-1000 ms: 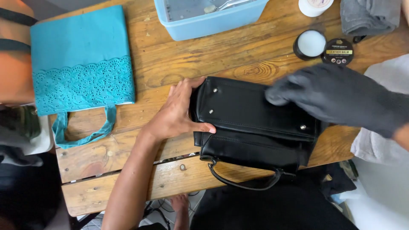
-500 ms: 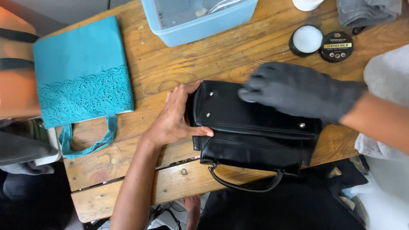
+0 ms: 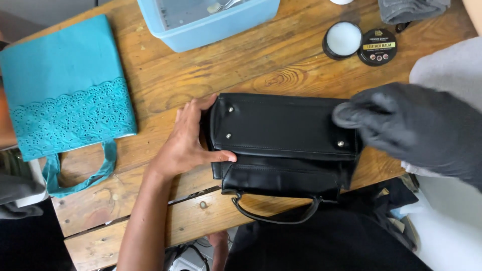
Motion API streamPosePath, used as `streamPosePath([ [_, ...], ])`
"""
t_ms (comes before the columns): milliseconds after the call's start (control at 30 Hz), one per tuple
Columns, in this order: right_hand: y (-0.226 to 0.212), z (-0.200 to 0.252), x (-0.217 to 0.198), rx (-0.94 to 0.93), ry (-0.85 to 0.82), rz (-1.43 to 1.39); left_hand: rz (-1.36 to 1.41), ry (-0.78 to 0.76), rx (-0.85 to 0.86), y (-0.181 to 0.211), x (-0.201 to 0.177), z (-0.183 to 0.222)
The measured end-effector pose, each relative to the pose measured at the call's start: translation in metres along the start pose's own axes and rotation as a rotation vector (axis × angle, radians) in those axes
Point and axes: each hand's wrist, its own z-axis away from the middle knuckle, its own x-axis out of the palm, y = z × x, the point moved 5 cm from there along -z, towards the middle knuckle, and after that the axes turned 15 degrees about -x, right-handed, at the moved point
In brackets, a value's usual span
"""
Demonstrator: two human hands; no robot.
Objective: Applying leather balm to a black handbag and buffing it to clean and shine the surface.
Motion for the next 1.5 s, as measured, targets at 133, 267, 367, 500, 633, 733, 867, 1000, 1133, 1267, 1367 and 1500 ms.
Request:
streamPosePath([
  [133,-0.034,-0.041,0.021,-0.277,0.08,0.125,-0.014,0.025,0.019,0.002,0.0,0.001],
  [267,-0.069,-0.1,0.025,-0.412,0.381,-0.123,-0.013,0.033,0.005,0.0,0.001,0.001],
  [367,-0.102,-0.116,0.021,-0.371,0.323,0.524,-0.01,0.027,0.015,0.002,-0.001,0.001],
  [500,-0.073,-0.076,0.039,-0.482,0.195,-0.087,-0.005,0.032,0.001,0.0,-0.001,0.003],
  [633,-0.051,-0.012,0.029,-0.454,0.048,-0.059,0.006,-0.005,0.003,0.001,-0.001,0.004],
  [733,-0.029,0.017,0.023,-0.365,0.04,-0.037,0.005,-0.017,-0.006,0.002,-0.001,0.003],
  [867,-0.016,0.009,0.021,-0.229,0.134,0.034,0.002,-0.018,-0.043,0.002,-0.001,0.004],
  [1000,-0.063,-0.071,0.027,-0.354,0.199,-0.157,0.001,-0.033,-0.081,0.0,0.0,0.006],
  [1133,-0.096,-0.109,0.039,-0.295,0.163,0.151,-0.017,0.027,0.016,0.002,-0.001,0.005],
  [1267,-0.107,-0.127,0.042,-0.002,0.126,0.189,-0.036,0.018,-0.004,-0.001,0.0,0.004],
  [1367,-0.077,-0.069,0.048,0.219,-0.017,0.111,-0.051,0.019,-0.016,-0.006,0.002,0.002],
  [1500,-0.033,0.004,0.027,0.423,0.023,-0.013,-0.038,0.018,-0.01,-0.006,0.003,0.0],
])
